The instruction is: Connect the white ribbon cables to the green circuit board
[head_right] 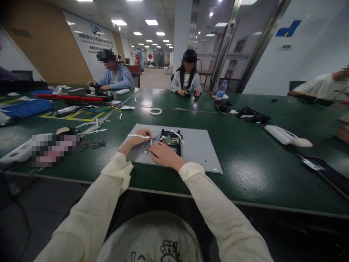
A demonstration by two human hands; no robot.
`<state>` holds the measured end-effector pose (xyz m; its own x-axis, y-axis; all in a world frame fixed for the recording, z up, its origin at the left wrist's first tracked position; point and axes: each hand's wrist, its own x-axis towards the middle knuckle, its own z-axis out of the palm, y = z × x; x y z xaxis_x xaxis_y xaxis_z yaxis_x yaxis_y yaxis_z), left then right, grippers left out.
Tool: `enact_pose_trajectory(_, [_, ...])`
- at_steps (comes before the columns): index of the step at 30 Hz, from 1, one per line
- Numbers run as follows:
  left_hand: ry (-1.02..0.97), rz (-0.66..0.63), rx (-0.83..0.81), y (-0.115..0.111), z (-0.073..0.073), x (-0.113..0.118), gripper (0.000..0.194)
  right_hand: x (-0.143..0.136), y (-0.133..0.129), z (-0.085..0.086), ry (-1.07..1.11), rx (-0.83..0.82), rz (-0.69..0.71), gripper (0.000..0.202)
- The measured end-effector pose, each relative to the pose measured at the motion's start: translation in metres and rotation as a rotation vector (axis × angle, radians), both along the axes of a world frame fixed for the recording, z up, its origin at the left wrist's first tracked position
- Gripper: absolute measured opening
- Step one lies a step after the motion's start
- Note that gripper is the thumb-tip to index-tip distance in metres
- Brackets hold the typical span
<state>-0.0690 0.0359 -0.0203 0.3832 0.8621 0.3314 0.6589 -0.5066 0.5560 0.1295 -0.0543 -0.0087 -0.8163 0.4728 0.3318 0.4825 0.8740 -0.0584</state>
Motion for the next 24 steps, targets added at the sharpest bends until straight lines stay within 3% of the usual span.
enact_pose_trajectory(11, [0.206, 0.001, 0.090, -0.001, -0.003, 0.002, 0.018, 0.000, -0.002, 0.002, 0.014, -0.009, 0.007, 0.034])
enact_pose_trajectory(16, [0.297, 0.085, 0.151, -0.006, -0.003, 0.004, 0.016, -0.001, -0.003, 0.003, 0.050, -0.047, 0.009, 0.033])
enact_pose_trajectory(19, [0.338, 0.131, 0.205, -0.010, 0.001, 0.008, 0.019, 0.000, -0.001, 0.003, 0.195, -0.116, -0.068, 0.031])
enact_pose_trajectory(24, [0.290, 0.189, 0.318, -0.020, 0.014, 0.026, 0.027, 0.004, 0.008, 0.004, 0.667, -0.339, -0.329, 0.028])
